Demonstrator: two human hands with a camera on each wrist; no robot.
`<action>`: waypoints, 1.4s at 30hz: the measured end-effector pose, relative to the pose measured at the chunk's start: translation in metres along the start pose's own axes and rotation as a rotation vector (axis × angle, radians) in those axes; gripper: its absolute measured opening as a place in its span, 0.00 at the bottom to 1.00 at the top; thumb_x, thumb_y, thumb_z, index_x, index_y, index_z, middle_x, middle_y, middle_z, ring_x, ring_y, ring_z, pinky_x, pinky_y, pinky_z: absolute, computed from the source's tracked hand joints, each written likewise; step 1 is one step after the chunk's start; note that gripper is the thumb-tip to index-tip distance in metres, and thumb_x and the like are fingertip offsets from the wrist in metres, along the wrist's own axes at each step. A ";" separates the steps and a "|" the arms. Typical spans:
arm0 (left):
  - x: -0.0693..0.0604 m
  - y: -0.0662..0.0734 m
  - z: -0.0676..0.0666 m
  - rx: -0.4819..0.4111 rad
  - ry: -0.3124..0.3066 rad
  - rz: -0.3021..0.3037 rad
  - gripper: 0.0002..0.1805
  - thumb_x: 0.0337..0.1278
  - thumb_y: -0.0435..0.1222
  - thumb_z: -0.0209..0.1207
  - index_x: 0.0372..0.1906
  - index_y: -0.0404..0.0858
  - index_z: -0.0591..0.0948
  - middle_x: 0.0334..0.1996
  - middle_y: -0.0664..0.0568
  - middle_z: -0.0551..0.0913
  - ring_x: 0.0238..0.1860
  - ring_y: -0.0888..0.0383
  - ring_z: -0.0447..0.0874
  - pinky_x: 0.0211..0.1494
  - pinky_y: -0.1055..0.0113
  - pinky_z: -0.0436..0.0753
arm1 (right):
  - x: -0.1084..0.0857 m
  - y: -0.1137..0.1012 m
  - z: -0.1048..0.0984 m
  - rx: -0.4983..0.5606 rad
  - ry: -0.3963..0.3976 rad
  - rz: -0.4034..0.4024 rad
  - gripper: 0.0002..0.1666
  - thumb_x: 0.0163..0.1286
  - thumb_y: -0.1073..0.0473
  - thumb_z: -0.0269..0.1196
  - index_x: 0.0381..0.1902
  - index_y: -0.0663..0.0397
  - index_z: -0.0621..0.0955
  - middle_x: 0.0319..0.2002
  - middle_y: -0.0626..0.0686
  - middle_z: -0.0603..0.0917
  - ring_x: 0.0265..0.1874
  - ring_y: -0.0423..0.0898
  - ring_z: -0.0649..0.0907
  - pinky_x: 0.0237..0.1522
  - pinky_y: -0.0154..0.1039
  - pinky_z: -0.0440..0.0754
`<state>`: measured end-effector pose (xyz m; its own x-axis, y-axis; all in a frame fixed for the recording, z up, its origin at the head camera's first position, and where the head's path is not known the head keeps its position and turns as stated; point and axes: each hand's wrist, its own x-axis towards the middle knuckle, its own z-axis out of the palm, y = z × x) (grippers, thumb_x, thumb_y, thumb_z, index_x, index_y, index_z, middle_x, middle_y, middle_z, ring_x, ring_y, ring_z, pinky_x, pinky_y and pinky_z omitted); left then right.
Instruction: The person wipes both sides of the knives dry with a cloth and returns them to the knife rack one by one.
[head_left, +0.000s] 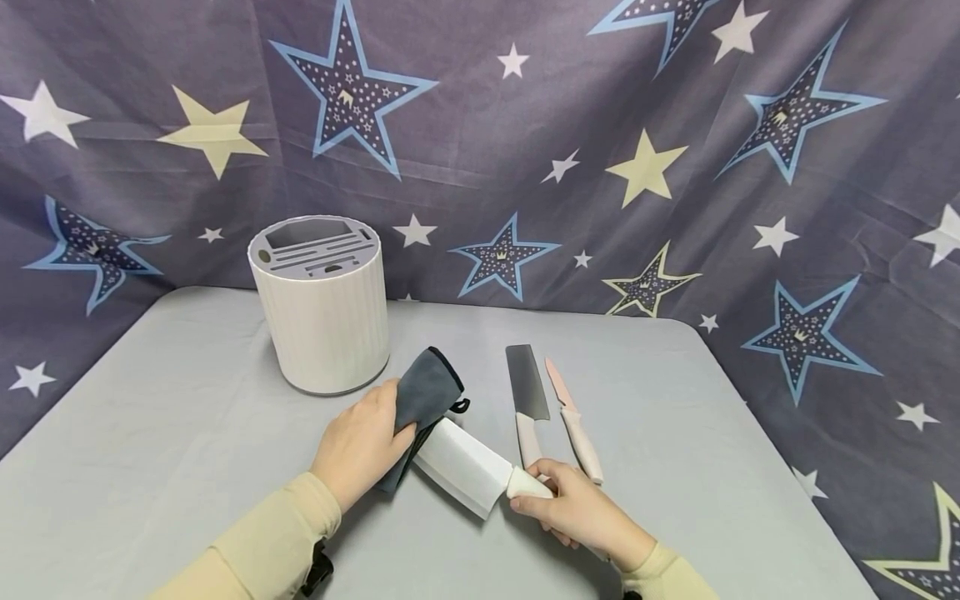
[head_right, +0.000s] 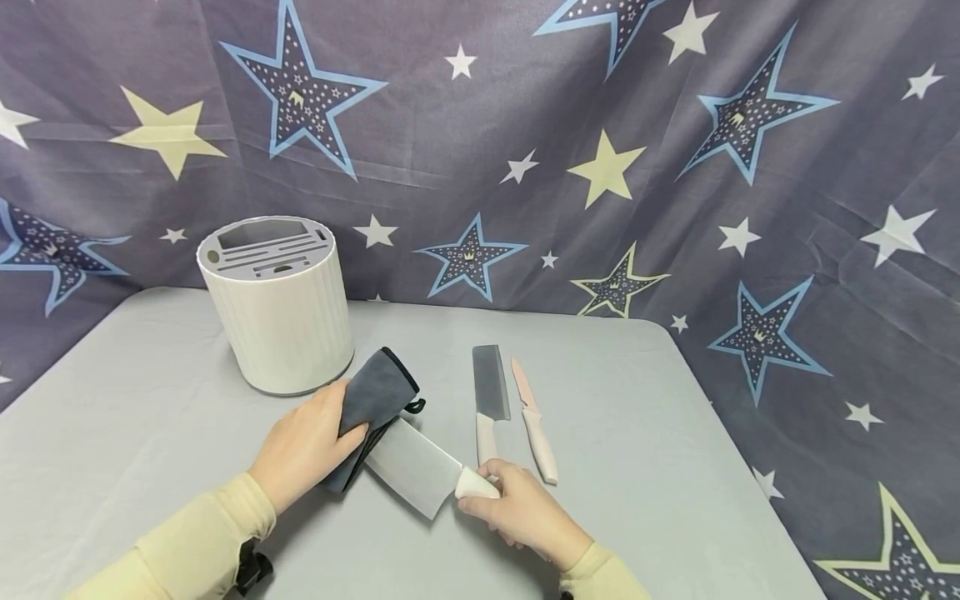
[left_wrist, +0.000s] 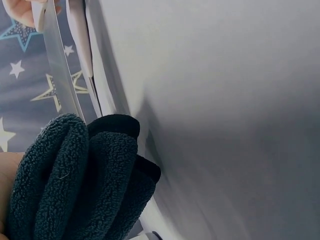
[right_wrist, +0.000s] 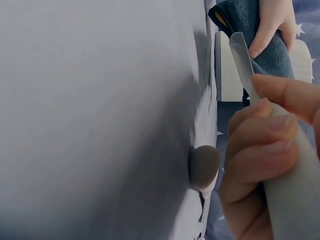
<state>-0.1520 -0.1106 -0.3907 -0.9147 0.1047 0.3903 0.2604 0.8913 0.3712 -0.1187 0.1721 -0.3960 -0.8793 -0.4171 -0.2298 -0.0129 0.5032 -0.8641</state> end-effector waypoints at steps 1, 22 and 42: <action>0.000 -0.001 0.000 -0.002 0.001 -0.002 0.26 0.52 0.39 0.67 0.55 0.31 0.77 0.44 0.40 0.85 0.37 0.40 0.86 0.37 0.45 0.81 | 0.000 0.000 0.000 0.001 0.000 0.001 0.17 0.63 0.54 0.68 0.41 0.59 0.76 0.15 0.47 0.73 0.08 0.36 0.67 0.09 0.32 0.64; 0.002 -0.010 -0.001 0.040 0.028 0.000 0.27 0.51 0.38 0.68 0.54 0.28 0.76 0.41 0.37 0.84 0.35 0.38 0.85 0.35 0.45 0.81 | -0.002 0.004 -0.001 0.023 -0.003 0.018 0.17 0.63 0.54 0.68 0.40 0.59 0.75 0.15 0.47 0.72 0.08 0.37 0.66 0.10 0.32 0.64; 0.008 -0.026 -0.008 -0.070 -0.038 -0.141 0.34 0.57 0.41 0.64 0.62 0.23 0.70 0.51 0.29 0.81 0.46 0.32 0.83 0.45 0.40 0.80 | -0.005 0.009 -0.008 0.048 0.030 0.034 0.16 0.64 0.55 0.67 0.40 0.61 0.75 0.15 0.48 0.72 0.08 0.37 0.66 0.10 0.32 0.64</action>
<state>-0.1633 -0.1366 -0.3907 -0.9544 -0.0018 0.2986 0.1480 0.8656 0.4784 -0.1179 0.1847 -0.3994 -0.8927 -0.3772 -0.2465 0.0393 0.4798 -0.8765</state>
